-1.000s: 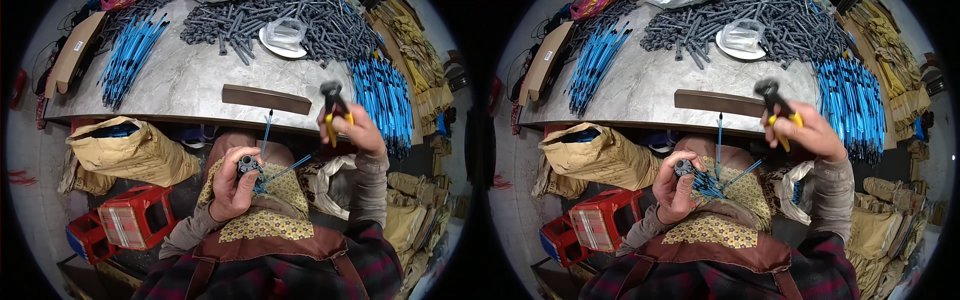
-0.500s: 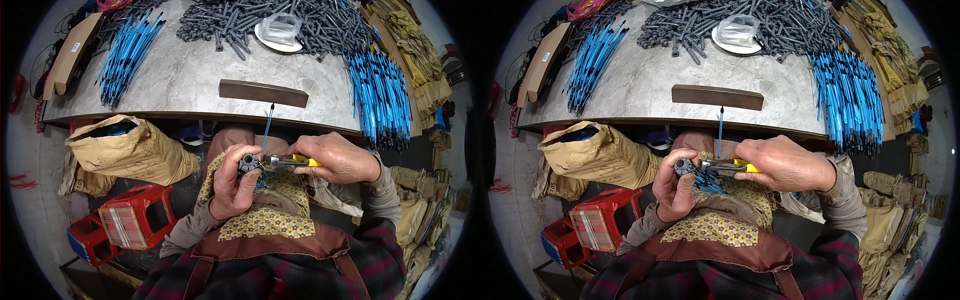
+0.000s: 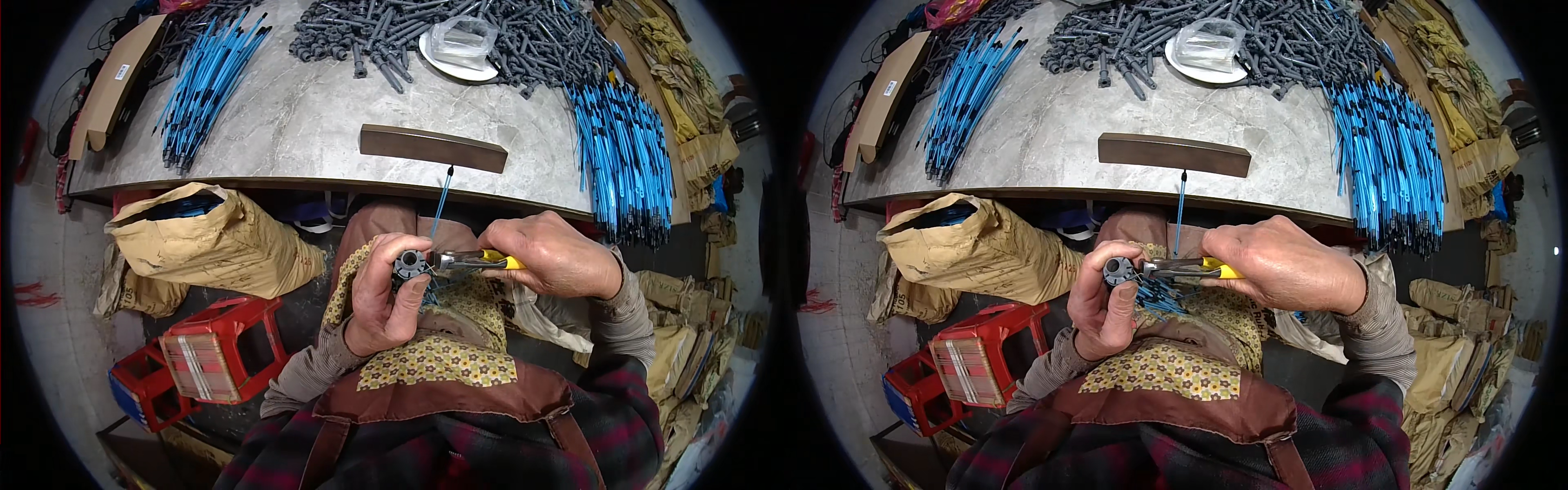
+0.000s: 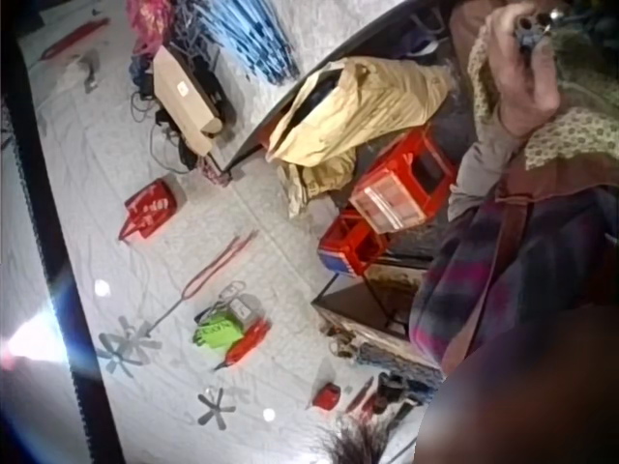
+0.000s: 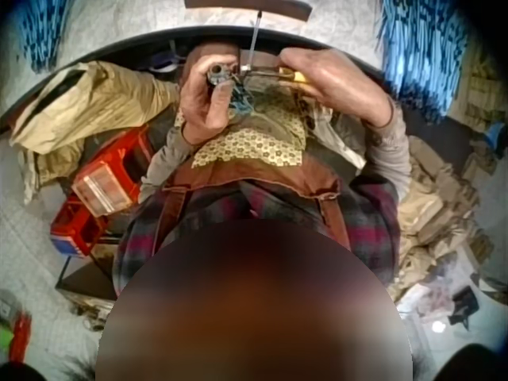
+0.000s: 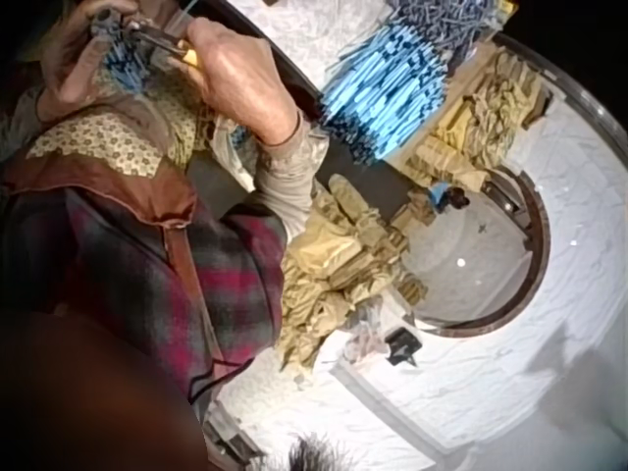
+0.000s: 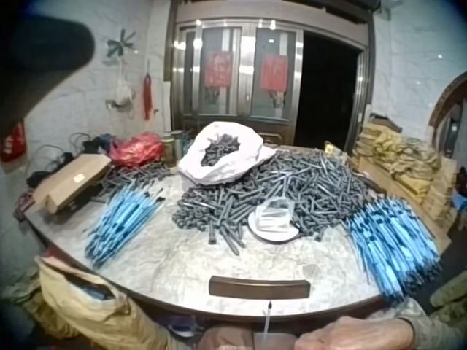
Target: Bundling blue rods into a circular hub and trimming them with pliers at a factory workbench.
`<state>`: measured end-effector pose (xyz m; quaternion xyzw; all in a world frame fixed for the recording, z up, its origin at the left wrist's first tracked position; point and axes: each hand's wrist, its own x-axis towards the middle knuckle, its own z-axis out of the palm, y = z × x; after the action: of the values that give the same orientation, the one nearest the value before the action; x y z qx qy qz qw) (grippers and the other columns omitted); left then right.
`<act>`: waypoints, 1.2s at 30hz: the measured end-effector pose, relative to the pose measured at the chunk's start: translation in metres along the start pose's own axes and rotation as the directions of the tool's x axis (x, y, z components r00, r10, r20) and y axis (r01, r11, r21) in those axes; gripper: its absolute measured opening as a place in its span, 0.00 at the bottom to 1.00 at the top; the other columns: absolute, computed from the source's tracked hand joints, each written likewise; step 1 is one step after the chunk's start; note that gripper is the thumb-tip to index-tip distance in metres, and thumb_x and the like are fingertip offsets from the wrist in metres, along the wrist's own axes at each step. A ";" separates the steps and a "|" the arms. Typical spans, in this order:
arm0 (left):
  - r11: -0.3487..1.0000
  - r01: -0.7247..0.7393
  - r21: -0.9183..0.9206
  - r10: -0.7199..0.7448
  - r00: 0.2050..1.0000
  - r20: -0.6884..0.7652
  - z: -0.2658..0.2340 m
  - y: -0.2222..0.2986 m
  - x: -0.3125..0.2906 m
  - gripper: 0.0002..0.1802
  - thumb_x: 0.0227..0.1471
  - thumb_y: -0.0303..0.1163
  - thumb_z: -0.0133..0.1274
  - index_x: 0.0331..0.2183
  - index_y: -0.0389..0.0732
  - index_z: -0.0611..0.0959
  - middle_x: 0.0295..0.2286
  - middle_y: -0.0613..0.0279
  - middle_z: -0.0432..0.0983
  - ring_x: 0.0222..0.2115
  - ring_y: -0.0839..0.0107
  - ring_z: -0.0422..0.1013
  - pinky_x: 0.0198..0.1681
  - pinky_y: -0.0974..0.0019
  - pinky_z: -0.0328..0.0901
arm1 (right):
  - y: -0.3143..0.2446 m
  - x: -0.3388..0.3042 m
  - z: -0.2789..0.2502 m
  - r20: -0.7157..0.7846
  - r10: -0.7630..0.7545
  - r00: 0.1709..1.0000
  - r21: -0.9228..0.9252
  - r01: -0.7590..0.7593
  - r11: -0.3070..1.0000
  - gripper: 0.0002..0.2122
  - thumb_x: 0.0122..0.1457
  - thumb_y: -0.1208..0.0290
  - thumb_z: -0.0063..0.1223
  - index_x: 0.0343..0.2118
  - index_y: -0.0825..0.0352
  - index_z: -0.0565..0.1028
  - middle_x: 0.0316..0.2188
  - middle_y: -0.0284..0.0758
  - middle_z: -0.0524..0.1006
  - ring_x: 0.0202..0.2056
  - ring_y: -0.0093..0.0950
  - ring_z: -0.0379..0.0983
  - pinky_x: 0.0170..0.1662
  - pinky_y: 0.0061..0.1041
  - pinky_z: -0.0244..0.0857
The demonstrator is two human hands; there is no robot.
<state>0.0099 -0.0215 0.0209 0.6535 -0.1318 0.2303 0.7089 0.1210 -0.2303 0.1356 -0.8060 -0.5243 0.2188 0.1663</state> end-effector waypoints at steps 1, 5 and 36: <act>1.000 0.002 -0.009 -0.002 1.000 -0.012 0.001 -0.001 -0.001 0.18 0.55 0.28 0.53 0.48 0.33 0.74 0.37 0.56 0.72 0.34 0.65 0.66 0.42 0.64 0.62 | -0.001 0.000 0.001 0.008 0.016 1.000 -0.006 -0.016 1.000 0.14 0.57 0.67 0.59 0.41 0.69 0.71 0.30 0.38 0.75 0.25 0.41 0.70 0.29 0.35 0.63; 1.000 -0.010 0.000 0.010 1.000 -0.016 0.000 -0.004 -0.001 0.18 0.57 0.27 0.50 0.49 0.32 0.73 0.37 0.55 0.71 0.36 0.66 0.66 0.43 0.65 0.62 | -0.003 -0.001 0.002 0.038 0.054 0.998 0.001 -0.054 0.999 0.14 0.57 0.67 0.59 0.41 0.70 0.71 0.30 0.39 0.75 0.25 0.41 0.70 0.29 0.35 0.63; 0.995 0.033 0.096 -0.021 0.992 -0.123 0.001 -0.004 -0.002 0.20 0.53 0.24 0.54 0.49 0.34 0.75 0.36 0.56 0.74 0.33 0.65 0.67 0.40 0.64 0.63 | -0.022 0.009 0.016 -0.251 -0.027 0.968 -0.638 -0.145 0.756 0.12 0.58 0.71 0.57 0.43 0.68 0.72 0.32 0.38 0.74 0.31 0.31 0.72 0.32 0.26 0.66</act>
<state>0.0101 -0.0230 0.0165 0.6740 -0.0682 0.2664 0.6856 0.0992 -0.2127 0.1314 -0.8501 -0.5170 -0.0730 -0.0680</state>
